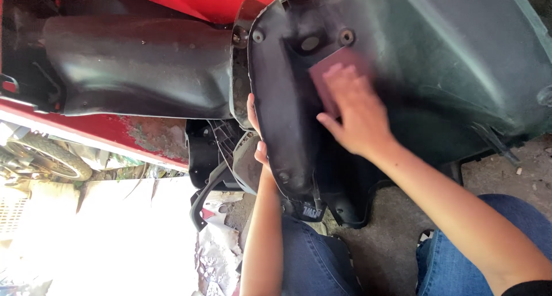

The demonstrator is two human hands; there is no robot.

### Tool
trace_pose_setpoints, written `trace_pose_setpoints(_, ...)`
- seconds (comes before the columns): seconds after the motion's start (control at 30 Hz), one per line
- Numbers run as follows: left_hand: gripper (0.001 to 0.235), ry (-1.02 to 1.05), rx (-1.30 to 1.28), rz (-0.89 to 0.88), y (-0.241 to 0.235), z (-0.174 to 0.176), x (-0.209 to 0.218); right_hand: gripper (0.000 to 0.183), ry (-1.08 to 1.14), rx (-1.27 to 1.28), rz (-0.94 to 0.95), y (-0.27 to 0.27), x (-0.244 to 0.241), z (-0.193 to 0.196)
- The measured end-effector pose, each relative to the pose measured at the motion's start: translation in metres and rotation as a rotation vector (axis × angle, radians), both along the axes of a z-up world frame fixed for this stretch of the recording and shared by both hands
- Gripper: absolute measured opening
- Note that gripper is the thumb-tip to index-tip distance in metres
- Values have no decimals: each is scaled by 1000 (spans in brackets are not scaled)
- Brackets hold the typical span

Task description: The person sands the surface of a black plastic motorcycle part using a sanding block. They hold the part steady with one hand while moving the sanding block back and forth across the surface with the other hand.

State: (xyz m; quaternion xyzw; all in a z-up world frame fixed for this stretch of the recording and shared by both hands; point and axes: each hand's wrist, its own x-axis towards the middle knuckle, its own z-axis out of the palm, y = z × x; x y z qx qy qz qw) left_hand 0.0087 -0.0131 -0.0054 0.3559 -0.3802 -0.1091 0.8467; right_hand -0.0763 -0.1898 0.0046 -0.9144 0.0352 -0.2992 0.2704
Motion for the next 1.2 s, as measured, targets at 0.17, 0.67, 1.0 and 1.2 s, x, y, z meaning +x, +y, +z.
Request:
trace_pose_setpoints(0.17,109,-84,71,57,6,0,5,84,148,-216,-292,-19,2,3)
trace_pose_setpoints(0.67,112,-27,174,71,20,4,-3,84,68,-317,-302,-17,1,-11)
trace_pose_setpoints(1.0,113,-49,239,99,22,11,-7,88,35,-283,-361,-45,-3,-26)
trace_pose_setpoints(1.2,111,-74,268,137,21,8,-7,100,-45,-260,-120,-3,6,-52)
